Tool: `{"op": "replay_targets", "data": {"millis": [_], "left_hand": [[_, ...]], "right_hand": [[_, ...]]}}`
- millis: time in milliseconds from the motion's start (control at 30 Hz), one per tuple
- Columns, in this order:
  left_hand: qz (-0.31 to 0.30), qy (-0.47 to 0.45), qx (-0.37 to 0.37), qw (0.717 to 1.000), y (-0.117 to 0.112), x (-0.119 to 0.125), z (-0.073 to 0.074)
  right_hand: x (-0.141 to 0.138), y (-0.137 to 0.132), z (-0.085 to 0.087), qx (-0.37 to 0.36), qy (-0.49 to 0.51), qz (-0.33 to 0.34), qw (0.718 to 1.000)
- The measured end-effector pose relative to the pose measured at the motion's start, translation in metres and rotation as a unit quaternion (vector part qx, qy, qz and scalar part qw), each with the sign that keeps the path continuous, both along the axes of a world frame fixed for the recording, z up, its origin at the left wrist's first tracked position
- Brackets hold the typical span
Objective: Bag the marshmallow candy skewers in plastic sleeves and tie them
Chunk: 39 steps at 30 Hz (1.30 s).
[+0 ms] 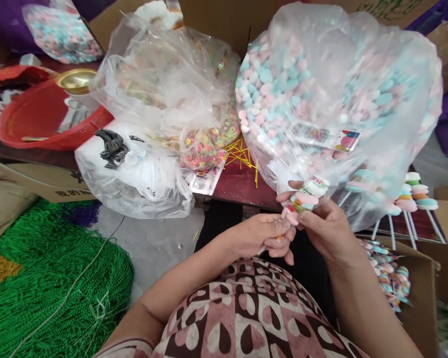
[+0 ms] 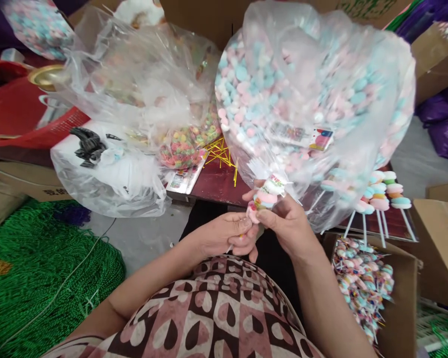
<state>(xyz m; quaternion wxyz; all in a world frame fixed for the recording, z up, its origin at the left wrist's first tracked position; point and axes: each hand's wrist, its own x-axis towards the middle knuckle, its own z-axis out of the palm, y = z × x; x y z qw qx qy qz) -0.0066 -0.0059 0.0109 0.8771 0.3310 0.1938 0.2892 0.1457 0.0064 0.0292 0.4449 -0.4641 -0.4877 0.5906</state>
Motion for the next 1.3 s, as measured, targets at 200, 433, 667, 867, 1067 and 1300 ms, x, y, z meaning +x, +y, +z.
{"op": "replay_targets", "data": {"millis": [200,433,667,867,1067,1300], "left_hand": [[0.221,0.239,0.123,0.937,0.000,-0.011,0.000],[0.368,0.163,0.029,0.915,0.011,-0.047,-0.014],[0.441,0.042,-0.060,0.894,0.017,-0.070,-0.012],[0.438,0.037,-0.074,0.895,0.016,-0.071,-0.013],[0.436,0.027,-0.084,0.896,0.015,-0.074,-0.015],[0.436,0.024,-0.089,0.895,0.016,-0.072,-0.018]], "right_hand": [[-0.026,0.019,-0.001,0.018,-0.042,-0.071,0.996],[-0.066,0.070,-0.001,0.099,-0.234,0.063,0.965],[-0.104,0.128,-0.018,0.247,-0.617,0.097,0.741],[-0.107,0.135,-0.029,0.211,-0.666,0.063,0.712],[-0.081,0.148,-0.034,0.149,-0.479,-0.003,0.865],[-0.065,0.139,-0.036,-0.002,-0.214,-0.031,0.976]]}}
